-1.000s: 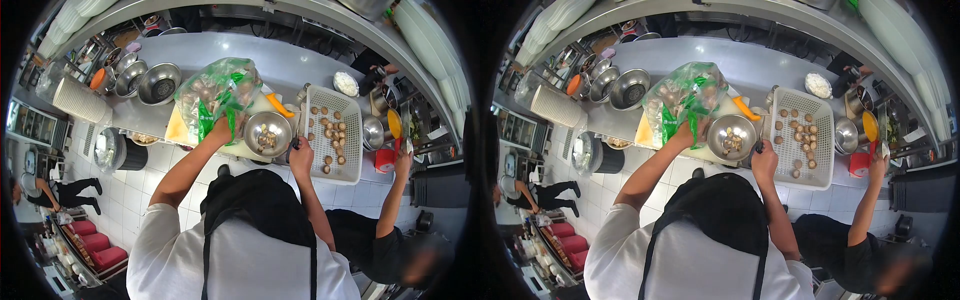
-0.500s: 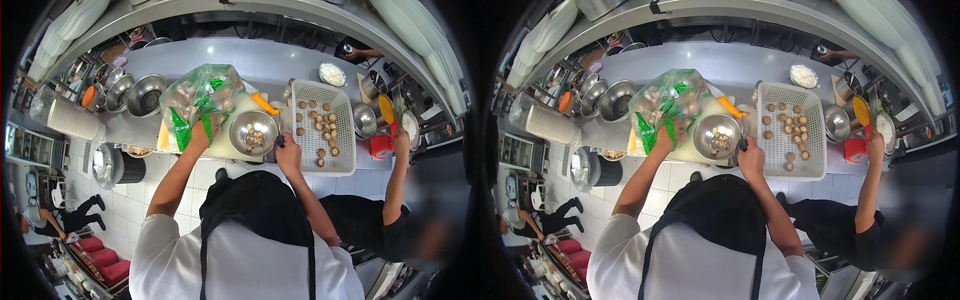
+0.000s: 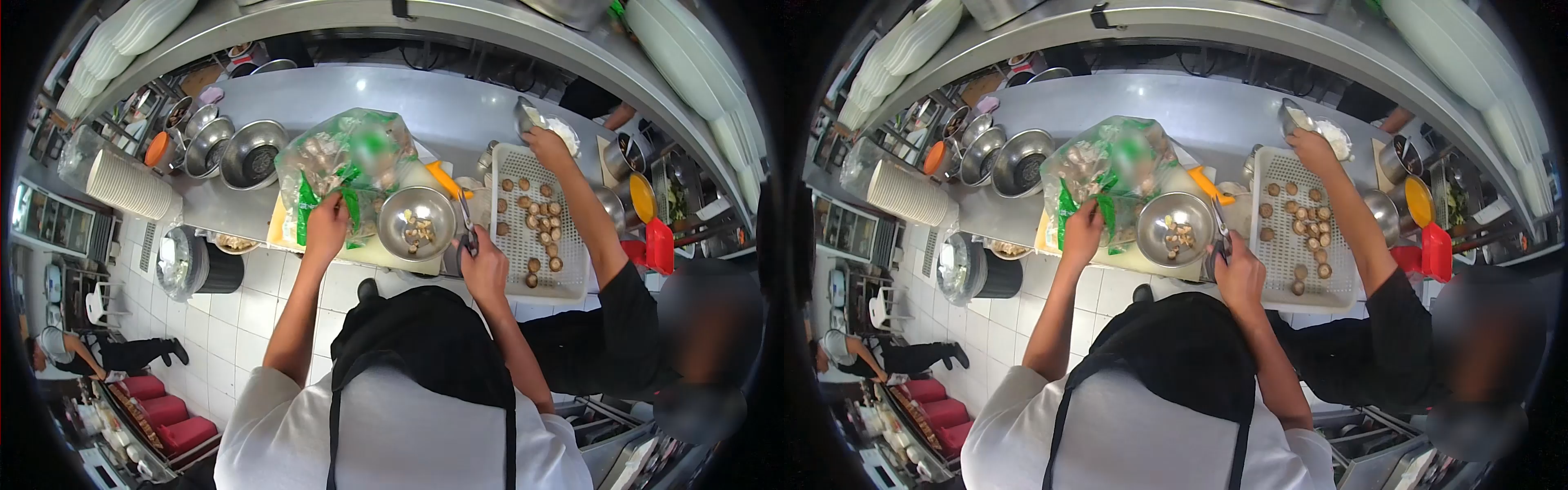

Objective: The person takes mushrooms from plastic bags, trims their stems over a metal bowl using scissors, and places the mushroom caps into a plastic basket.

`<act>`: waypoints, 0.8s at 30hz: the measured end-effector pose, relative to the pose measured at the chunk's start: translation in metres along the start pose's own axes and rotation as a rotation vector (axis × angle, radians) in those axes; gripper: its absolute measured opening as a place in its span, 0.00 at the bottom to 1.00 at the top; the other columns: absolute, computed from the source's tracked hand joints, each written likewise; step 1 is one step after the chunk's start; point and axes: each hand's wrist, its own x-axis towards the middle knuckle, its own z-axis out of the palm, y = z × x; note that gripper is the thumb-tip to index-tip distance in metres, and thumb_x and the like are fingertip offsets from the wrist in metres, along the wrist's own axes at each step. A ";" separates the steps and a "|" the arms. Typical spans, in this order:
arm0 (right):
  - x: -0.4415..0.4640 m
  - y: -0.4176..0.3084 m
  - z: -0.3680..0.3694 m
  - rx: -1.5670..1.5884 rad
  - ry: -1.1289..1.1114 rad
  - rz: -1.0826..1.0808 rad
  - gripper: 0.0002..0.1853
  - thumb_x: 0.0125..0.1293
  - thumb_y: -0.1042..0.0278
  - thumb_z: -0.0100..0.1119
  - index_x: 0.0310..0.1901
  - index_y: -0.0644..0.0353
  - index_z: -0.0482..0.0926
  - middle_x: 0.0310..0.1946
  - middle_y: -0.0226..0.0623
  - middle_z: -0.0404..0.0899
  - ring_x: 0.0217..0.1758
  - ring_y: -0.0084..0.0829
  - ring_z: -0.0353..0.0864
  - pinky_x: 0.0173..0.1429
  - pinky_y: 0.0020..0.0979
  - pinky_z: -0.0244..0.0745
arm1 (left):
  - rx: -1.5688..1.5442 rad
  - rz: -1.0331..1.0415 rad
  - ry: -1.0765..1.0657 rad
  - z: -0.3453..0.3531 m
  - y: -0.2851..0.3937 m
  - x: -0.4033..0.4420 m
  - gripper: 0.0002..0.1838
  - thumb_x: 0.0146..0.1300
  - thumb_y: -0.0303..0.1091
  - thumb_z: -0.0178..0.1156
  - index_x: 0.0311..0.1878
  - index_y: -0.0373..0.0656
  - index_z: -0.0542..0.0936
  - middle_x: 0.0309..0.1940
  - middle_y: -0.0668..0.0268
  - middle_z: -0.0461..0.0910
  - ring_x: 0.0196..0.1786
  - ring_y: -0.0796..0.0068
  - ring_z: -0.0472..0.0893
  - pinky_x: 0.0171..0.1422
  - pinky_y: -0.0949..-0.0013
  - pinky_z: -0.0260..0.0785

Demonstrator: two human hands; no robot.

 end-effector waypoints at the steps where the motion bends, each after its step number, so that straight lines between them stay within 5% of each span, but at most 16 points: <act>1: -0.002 -0.003 -0.005 0.018 -0.013 -0.018 0.26 0.62 0.56 0.75 0.57 0.62 0.81 0.28 0.45 0.85 0.29 0.46 0.86 0.36 0.45 0.79 | -0.298 -0.143 0.056 -0.010 0.016 -0.007 0.12 0.77 0.38 0.56 0.50 0.38 0.80 0.41 0.58 0.88 0.34 0.69 0.85 0.40 0.63 0.77; 5: -0.011 -0.034 -0.016 0.215 -0.144 -0.147 0.26 0.59 0.57 0.78 0.55 0.60 0.84 0.28 0.40 0.84 0.28 0.38 0.84 0.35 0.39 0.78 | -1.118 -0.409 0.023 -0.037 0.047 -0.031 0.12 0.76 0.36 0.59 0.55 0.41 0.79 0.47 0.57 0.89 0.38 0.75 0.85 0.47 0.67 0.77; 9: -0.005 -0.052 -0.014 0.251 -0.339 -0.239 0.28 0.57 0.53 0.79 0.55 0.58 0.85 0.28 0.40 0.84 0.29 0.38 0.84 0.35 0.38 0.78 | -1.197 -0.339 -0.142 -0.018 0.069 -0.042 0.16 0.75 0.33 0.57 0.63 0.40 0.76 0.57 0.54 0.85 0.49 0.75 0.84 0.57 0.71 0.74; 14: 0.001 -0.062 -0.014 0.211 -0.433 -0.167 0.32 0.55 0.50 0.80 0.57 0.60 0.85 0.30 0.44 0.85 0.29 0.38 0.84 0.38 0.38 0.78 | -1.133 -0.212 -0.260 0.010 0.078 -0.045 0.24 0.76 0.27 0.55 0.73 0.41 0.73 0.66 0.63 0.81 0.63 0.79 0.79 0.65 0.72 0.69; 24: 0.001 -0.043 0.001 0.044 -0.394 -0.285 0.28 0.61 0.51 0.74 0.56 0.64 0.83 0.36 0.55 0.86 0.37 0.53 0.87 0.42 0.49 0.80 | -0.987 -0.227 -0.305 0.044 0.073 -0.048 0.23 0.77 0.26 0.54 0.73 0.39 0.73 0.66 0.61 0.81 0.62 0.78 0.79 0.64 0.70 0.73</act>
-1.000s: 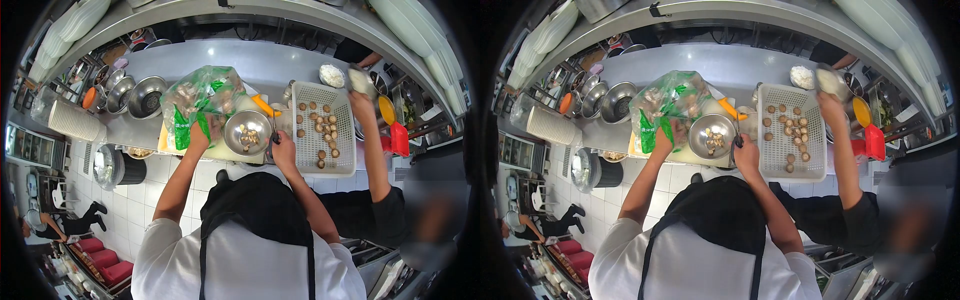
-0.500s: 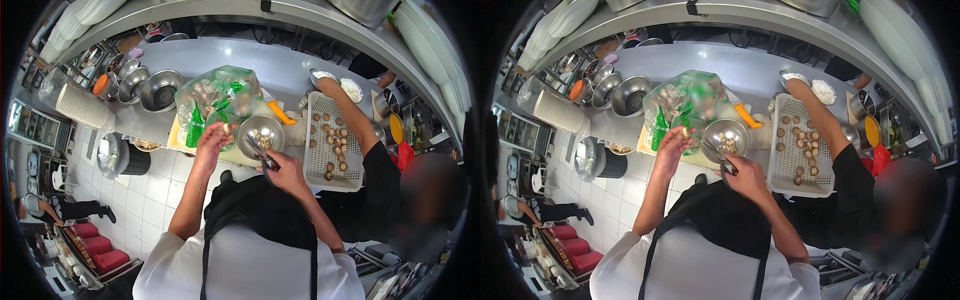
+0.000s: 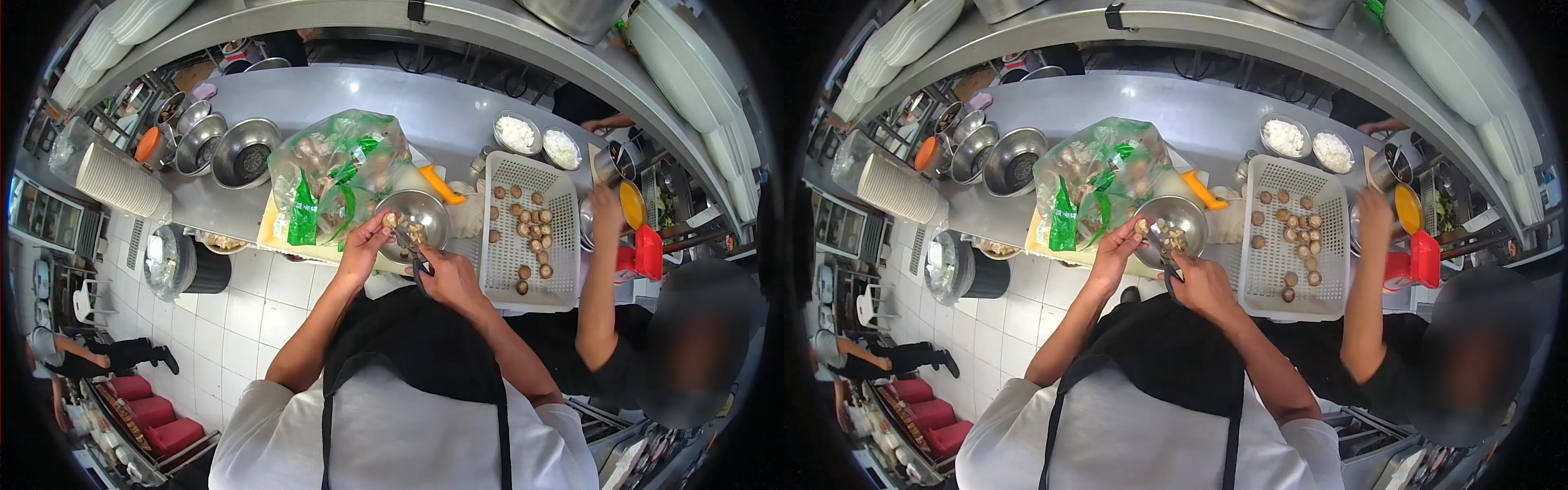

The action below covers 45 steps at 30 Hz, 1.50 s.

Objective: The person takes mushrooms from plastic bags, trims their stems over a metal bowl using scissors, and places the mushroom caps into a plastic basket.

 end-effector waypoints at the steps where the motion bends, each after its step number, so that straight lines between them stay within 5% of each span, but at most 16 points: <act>1: 0.000 0.004 0.004 0.016 0.017 -0.017 0.27 0.61 0.51 0.74 0.55 0.64 0.84 0.34 0.56 0.86 0.34 0.53 0.86 0.39 0.48 0.79 | 0.010 -0.008 0.003 -0.002 -0.009 0.002 0.23 0.77 0.26 0.54 0.73 0.39 0.74 0.65 0.61 0.81 0.60 0.78 0.80 0.63 0.70 0.73; 5: 0.002 0.012 0.012 0.119 -0.062 0.017 0.23 0.65 0.53 0.73 0.52 0.64 0.84 0.28 0.48 0.87 0.26 0.45 0.85 0.32 0.41 0.77 | 0.079 0.033 0.026 -0.004 -0.032 0.009 0.23 0.77 0.24 0.54 0.73 0.39 0.73 0.55 0.64 0.83 0.54 0.78 0.81 0.60 0.71 0.75; 8: -0.003 0.029 0.038 0.535 -0.093 0.118 0.20 0.70 0.53 0.70 0.50 0.64 0.85 0.24 0.33 0.83 0.21 0.30 0.81 0.27 0.31 0.72 | 0.118 0.046 0.027 -0.006 -0.041 0.012 0.23 0.76 0.24 0.55 0.73 0.40 0.73 0.49 0.67 0.83 0.50 0.78 0.81 0.59 0.71 0.76; 11: -0.002 0.023 0.020 1.062 -0.373 0.559 0.22 0.75 0.49 0.64 0.53 0.63 0.83 0.22 0.23 0.74 0.19 0.18 0.71 0.24 0.23 0.64 | -0.010 -0.035 0.020 -0.005 -0.035 0.012 0.23 0.74 0.23 0.56 0.71 0.41 0.75 0.47 0.68 0.82 0.49 0.77 0.81 0.59 0.70 0.76; 17: -0.005 0.030 0.013 1.655 -0.363 0.712 0.24 0.75 0.48 0.62 0.55 0.64 0.80 0.21 0.23 0.69 0.17 0.16 0.64 0.20 0.23 0.59 | -0.236 -0.067 0.046 -0.009 -0.040 0.013 0.19 0.73 0.24 0.57 0.66 0.42 0.77 0.55 0.64 0.84 0.55 0.73 0.83 0.61 0.67 0.75; 21: -0.005 0.018 0.007 1.387 -0.291 0.674 0.22 0.72 0.46 0.66 0.47 0.62 0.81 0.20 0.25 0.72 0.16 0.18 0.68 0.20 0.23 0.62 | -0.079 -0.057 0.068 -0.011 -0.033 0.013 0.19 0.71 0.25 0.61 0.64 0.42 0.77 0.54 0.64 0.86 0.55 0.74 0.83 0.63 0.67 0.73; 24: -0.006 0.021 0.014 1.102 -0.272 0.673 0.23 0.69 0.45 0.70 0.36 0.60 0.79 0.18 0.28 0.75 0.16 0.20 0.73 0.20 0.25 0.66 | 0.175 0.118 0.121 -0.002 -0.036 0.019 0.21 0.67 0.23 0.63 0.63 0.40 0.78 0.48 0.64 0.87 0.46 0.77 0.84 0.52 0.71 0.77; 28: -0.009 0.017 0.014 0.995 -0.325 0.617 0.23 0.70 0.46 0.69 0.38 0.63 0.80 0.19 0.29 0.76 0.17 0.20 0.75 0.21 0.25 0.68 | 0.664 0.185 -0.060 0.048 0.012 0.033 0.30 0.62 0.31 0.71 0.68 0.38 0.76 0.43 0.58 0.87 0.37 0.69 0.87 0.44 0.66 0.80; 30: -0.011 0.018 0.016 0.983 -0.311 0.594 0.23 0.70 0.46 0.69 0.39 0.63 0.80 0.19 0.29 0.76 0.17 0.20 0.75 0.21 0.25 0.68 | 0.521 0.208 -0.114 0.083 0.019 0.049 0.27 0.62 0.32 0.71 0.65 0.37 0.79 0.48 0.55 0.87 0.45 0.65 0.88 0.50 0.64 0.80; 33: -0.010 0.019 0.024 0.913 -0.320 0.578 0.23 0.69 0.47 0.70 0.41 0.63 0.81 0.19 0.29 0.76 0.17 0.20 0.75 0.21 0.25 0.67 | 0.453 0.339 -0.036 0.108 0.020 0.071 0.25 0.61 0.31 0.71 0.62 0.37 0.81 0.53 0.51 0.85 0.52 0.60 0.87 0.55 0.60 0.79; 38: -0.019 0.027 0.024 0.927 -0.262 0.630 0.20 0.69 0.53 0.72 0.49 0.62 0.84 0.19 0.28 0.75 0.17 0.19 0.74 0.20 0.24 0.65 | 0.854 0.751 0.239 0.052 0.065 0.044 0.14 0.63 0.27 0.67 0.52 0.37 0.84 0.48 0.51 0.85 0.51 0.49 0.85 0.55 0.57 0.78; 40: -0.021 0.030 0.027 0.949 -0.223 0.635 0.19 0.69 0.54 0.72 0.49 0.62 0.84 0.19 0.27 0.75 0.17 0.19 0.74 0.20 0.24 0.65 | 0.919 0.741 0.477 0.001 0.067 0.035 0.11 0.63 0.26 0.66 0.49 0.38 0.86 0.44 0.53 0.85 0.44 0.50 0.85 0.50 0.56 0.78; 42: -0.023 0.032 0.028 0.966 -0.185 0.638 0.18 0.69 0.55 0.72 0.49 0.62 0.84 0.19 0.27 0.75 0.17 0.19 0.74 0.20 0.24 0.65 | 0.881 0.497 0.535 -0.045 0.072 0.028 0.08 0.62 0.25 0.65 0.44 0.35 0.86 0.37 0.52 0.86 0.37 0.52 0.85 0.46 0.56 0.77; 45: -0.021 0.028 0.030 0.941 -0.179 0.635 0.18 0.68 0.55 0.73 0.48 0.62 0.84 0.19 0.26 0.75 0.17 0.18 0.74 0.20 0.24 0.65 | 1.057 0.178 0.193 -0.088 0.064 0.028 0.06 0.61 0.25 0.64 0.39 0.32 0.85 0.33 0.50 0.85 0.35 0.50 0.85 0.44 0.56 0.77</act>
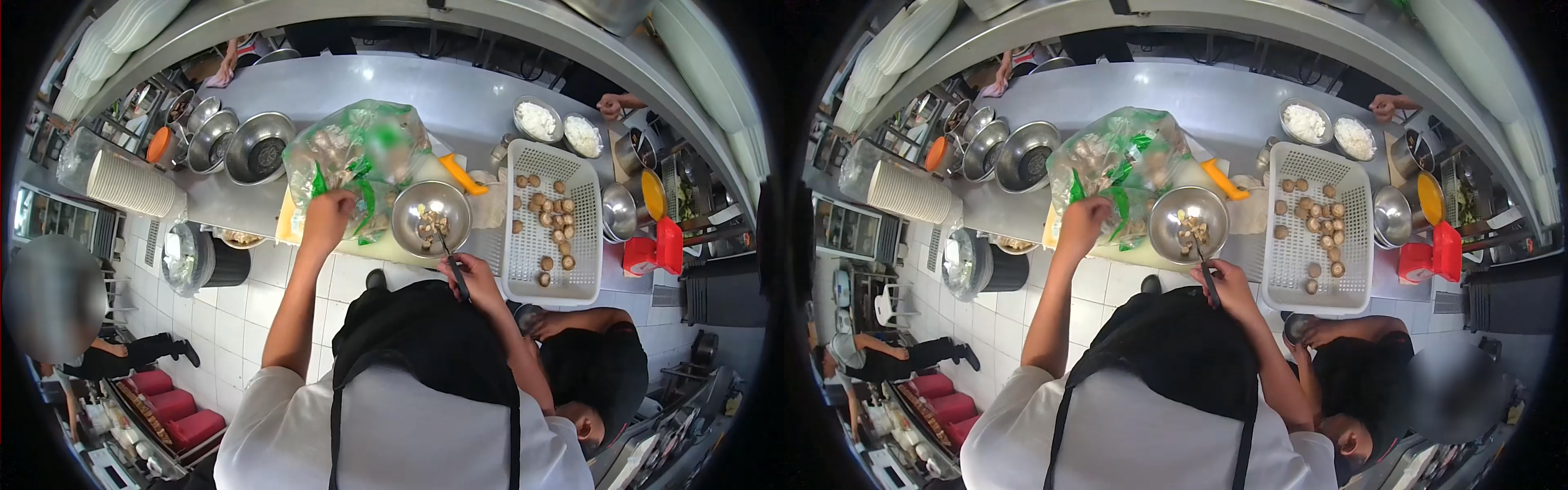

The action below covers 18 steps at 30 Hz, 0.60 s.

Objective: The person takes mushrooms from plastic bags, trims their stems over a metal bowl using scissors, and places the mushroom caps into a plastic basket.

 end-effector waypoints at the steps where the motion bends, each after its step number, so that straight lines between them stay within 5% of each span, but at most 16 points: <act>1: -0.002 -0.003 0.000 -0.061 -0.006 -0.022 0.19 0.67 0.54 0.73 0.46 0.62 0.85 0.21 0.28 0.78 0.20 0.19 0.76 0.24 0.26 0.68 | -0.007 0.112 -0.087 0.008 -0.015 0.004 0.07 0.61 0.27 0.63 0.34 0.30 0.83 0.31 0.45 0.84 0.37 0.46 0.85 0.44 0.54 0.77; 4: 0.002 0.002 0.002 -0.253 0.017 -0.126 0.20 0.66 0.52 0.74 0.45 0.63 0.85 0.22 0.31 0.80 0.24 0.20 0.77 0.30 0.28 0.70 | 0.232 0.190 -0.327 0.045 -0.047 0.015 0.08 0.62 0.28 0.59 0.35 0.31 0.83 0.33 0.43 0.84 0.38 0.42 0.85 0.45 0.49 0.76; 8: 0.007 0.011 0.003 -0.331 0.021 -0.235 0.19 0.67 0.57 0.74 0.51 0.62 0.83 0.22 0.26 0.77 0.23 0.15 0.74 0.25 0.22 0.64 | 0.375 0.221 -0.445 0.083 -0.071 0.021 0.13 0.70 0.33 0.56 0.52 0.39 0.82 0.47 0.43 0.84 0.50 0.43 0.83 0.53 0.46 0.74; 11: 0.006 0.008 0.003 -0.343 0.036 -0.248 0.20 0.67 0.57 0.75 0.52 0.63 0.83 0.22 0.27 0.79 0.24 0.15 0.75 0.27 0.23 0.65 | 0.369 0.436 -0.384 0.085 -0.066 0.019 0.13 0.69 0.37 0.57 0.51 0.41 0.82 0.44 0.42 0.84 0.49 0.43 0.83 0.51 0.44 0.75; 18: -0.002 -0.004 0.005 -0.427 0.093 -0.293 0.20 0.66 0.57 0.75 0.51 0.64 0.83 0.23 0.27 0.79 0.26 0.18 0.74 0.30 0.26 0.68 | 0.181 0.234 -0.162 0.043 -0.029 0.006 0.13 0.63 0.30 0.63 0.50 0.39 0.83 0.43 0.44 0.83 0.41 0.39 0.84 0.44 0.45 0.76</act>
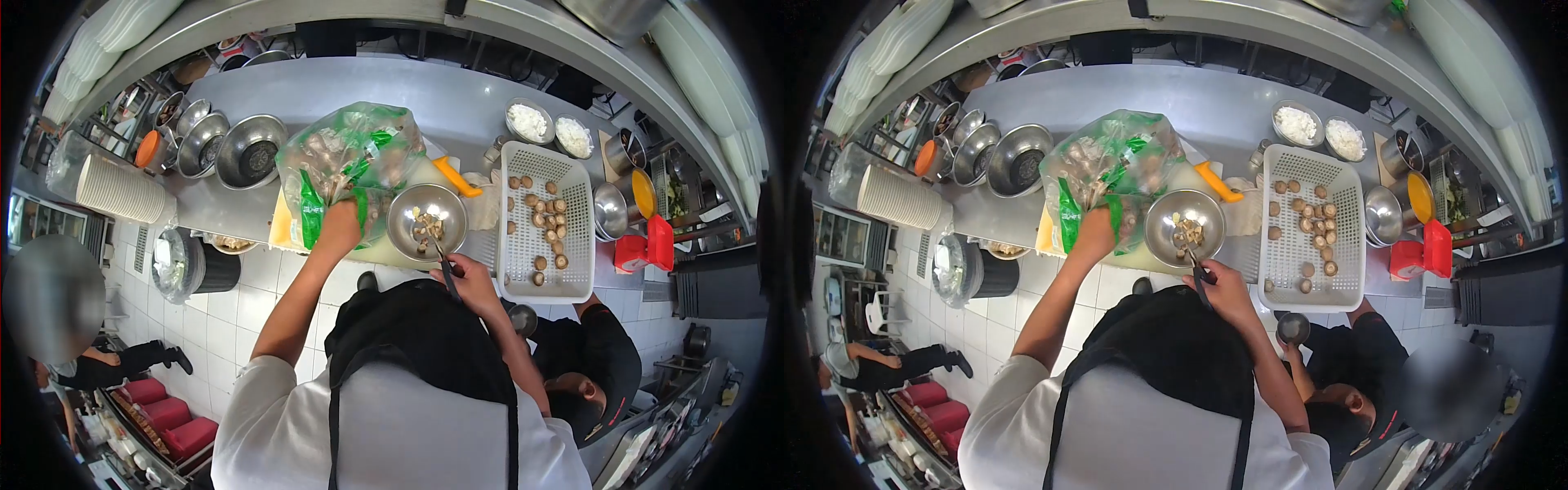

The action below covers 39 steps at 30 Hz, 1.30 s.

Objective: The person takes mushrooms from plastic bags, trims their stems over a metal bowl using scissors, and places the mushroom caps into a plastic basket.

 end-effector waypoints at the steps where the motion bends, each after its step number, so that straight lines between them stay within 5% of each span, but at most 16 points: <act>1: 0.000 -0.004 -0.001 -0.033 0.006 -0.032 0.20 0.66 0.57 0.75 0.51 0.64 0.83 0.23 0.27 0.79 0.26 0.19 0.74 0.31 0.27 0.68 | 0.051 -0.028 0.049 -0.001 -0.004 0.000 0.13 0.61 0.27 0.64 0.49 0.38 0.83 0.41 0.45 0.84 0.40 0.41 0.84 0.44 0.48 0.78; 2: 0.000 -0.008 -0.001 -0.064 0.009 -0.019 0.21 0.65 0.57 0.76 0.52 0.64 0.83 0.24 0.28 0.79 0.26 0.19 0.74 0.32 0.28 0.69 | 0.103 -0.058 0.100 -0.002 -0.005 -0.001 0.13 0.59 0.24 0.65 0.48 0.37 0.84 0.39 0.45 0.84 0.40 0.44 0.85 0.44 0.51 0.79; 7: 0.003 -0.033 -0.005 -0.203 0.027 -0.010 0.26 0.61 0.58 0.78 0.55 0.65 0.83 0.26 0.33 0.79 0.28 0.22 0.74 0.34 0.30 0.71 | -0.687 -0.291 0.331 -0.025 0.020 -0.021 0.18 0.61 0.21 0.69 0.56 0.36 0.83 0.42 0.58 0.87 0.40 0.69 0.87 0.44 0.67 0.81; 8: 0.003 -0.038 -0.005 -0.217 0.041 -0.048 0.26 0.61 0.54 0.78 0.55 0.63 0.83 0.28 0.38 0.81 0.29 0.29 0.78 0.36 0.34 0.74 | -0.873 -0.365 0.343 -0.027 0.021 -0.024 0.20 0.61 0.20 0.69 0.58 0.36 0.83 0.43 0.61 0.87 0.41 0.73 0.87 0.45 0.69 0.81; 10: 0.002 -0.045 -0.006 -0.246 0.069 -0.119 0.28 0.59 0.48 0.77 0.55 0.58 0.84 0.33 0.48 0.86 0.32 0.44 0.87 0.39 0.41 0.79 | -1.038 -0.409 0.258 -0.043 0.043 -0.029 0.22 0.65 0.20 0.67 0.63 0.35 0.80 0.46 0.61 0.87 0.44 0.74 0.87 0.49 0.69 0.82; 14: 0.002 -0.055 -0.005 -0.320 0.113 -0.266 0.29 0.59 0.49 0.77 0.56 0.60 0.84 0.36 0.48 0.87 0.34 0.46 0.87 0.40 0.42 0.81 | -1.216 -0.340 0.105 -0.021 0.063 -0.031 0.27 0.68 0.19 0.63 0.71 0.34 0.74 0.50 0.59 0.86 0.49 0.71 0.87 0.57 0.68 0.82; 19: 0.001 -0.050 -0.008 -0.465 0.180 -0.314 0.28 0.59 0.52 0.76 0.56 0.60 0.84 0.38 0.49 0.88 0.37 0.48 0.88 0.42 0.44 0.82 | -1.251 -0.368 0.094 -0.004 0.085 -0.022 0.21 0.77 0.25 0.54 0.71 0.35 0.75 0.55 0.56 0.84 0.50 0.70 0.87 0.57 0.68 0.82; 28: -0.010 -0.040 -0.013 -0.608 0.257 -0.356 0.28 0.59 0.55 0.73 0.59 0.57 0.82 0.38 0.46 0.87 0.40 0.47 0.88 0.44 0.46 0.82 | -0.712 -0.239 0.044 -0.008 0.113 -0.018 0.17 0.78 0.28 0.56 0.65 0.32 0.80 0.52 0.56 0.86 0.47 0.75 0.86 0.54 0.70 0.82; 39: -0.005 -0.008 0.002 -0.650 0.163 -0.301 0.24 0.63 0.58 0.70 0.58 0.59 0.80 0.33 0.46 0.86 0.36 0.49 0.87 0.41 0.48 0.82 | -1.049 -0.333 -0.007 0.069 0.074 -0.018 0.17 0.78 0.29 0.56 0.62 0.29 0.80 0.44 0.56 0.87 0.40 0.73 0.88 0.46 0.71 0.83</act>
